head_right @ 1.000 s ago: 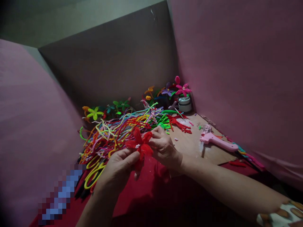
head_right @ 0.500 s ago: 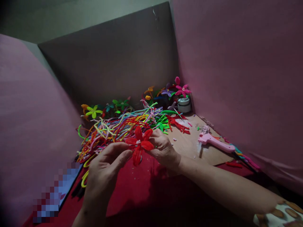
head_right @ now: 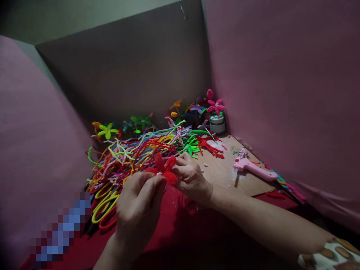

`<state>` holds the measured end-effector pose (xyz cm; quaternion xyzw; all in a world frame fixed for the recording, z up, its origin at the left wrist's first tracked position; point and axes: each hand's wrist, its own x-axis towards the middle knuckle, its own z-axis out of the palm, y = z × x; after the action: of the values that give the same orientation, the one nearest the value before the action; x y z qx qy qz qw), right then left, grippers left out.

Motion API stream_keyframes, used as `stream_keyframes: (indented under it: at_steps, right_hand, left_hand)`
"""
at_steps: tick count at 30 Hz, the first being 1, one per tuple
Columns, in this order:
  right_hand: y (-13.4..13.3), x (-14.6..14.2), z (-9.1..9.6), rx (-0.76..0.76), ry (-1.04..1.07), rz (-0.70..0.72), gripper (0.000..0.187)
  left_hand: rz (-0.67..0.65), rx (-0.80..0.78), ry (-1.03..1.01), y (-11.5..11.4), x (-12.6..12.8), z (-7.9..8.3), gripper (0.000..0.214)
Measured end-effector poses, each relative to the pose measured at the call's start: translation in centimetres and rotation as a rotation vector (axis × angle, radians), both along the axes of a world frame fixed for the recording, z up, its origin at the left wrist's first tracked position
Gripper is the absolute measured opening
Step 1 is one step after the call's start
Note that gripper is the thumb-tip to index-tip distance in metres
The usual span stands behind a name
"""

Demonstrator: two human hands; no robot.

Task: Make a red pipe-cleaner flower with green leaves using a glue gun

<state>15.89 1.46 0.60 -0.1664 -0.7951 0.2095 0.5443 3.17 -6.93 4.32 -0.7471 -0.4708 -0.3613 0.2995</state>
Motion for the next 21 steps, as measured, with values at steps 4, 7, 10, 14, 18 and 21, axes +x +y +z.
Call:
stream_keyframes:
  at_steps: [4,7,10,14,18,21]
  right_hand:
    - [0.0,0.0,-0.1,0.006,0.012,0.004,0.025]
    - [0.1,0.0,-0.1,0.006,0.017,0.005,0.024]
    - [0.1,0.1,-0.1,-0.004,0.023,-0.019,0.024]
    - [0.3,0.2,-0.1,-0.016,0.027,-0.024,0.023]
    - [0.4,0.2,0.0,0.026,0.031,-0.046,0.023]
    - [0.4,0.2,0.0,0.106,0.012,-0.050,0.019]
  left_hand:
    - [-0.014,-0.004,0.048,0.1,0.1,0.1,0.007]
    - [-0.026,-0.018,0.049,0.0,0.1,0.0,0.008]
    - [-0.059,-0.032,0.049,-0.3,0.1,0.0,0.010]
    - [-0.119,-0.079,-0.044,-1.2,0.3,0.2,0.012]
    - [-0.085,-0.087,-0.132,-1.3,0.2,0.0,0.013]
    - [-0.033,-0.036,-0.117,-0.7,0.0,-0.3,0.018]
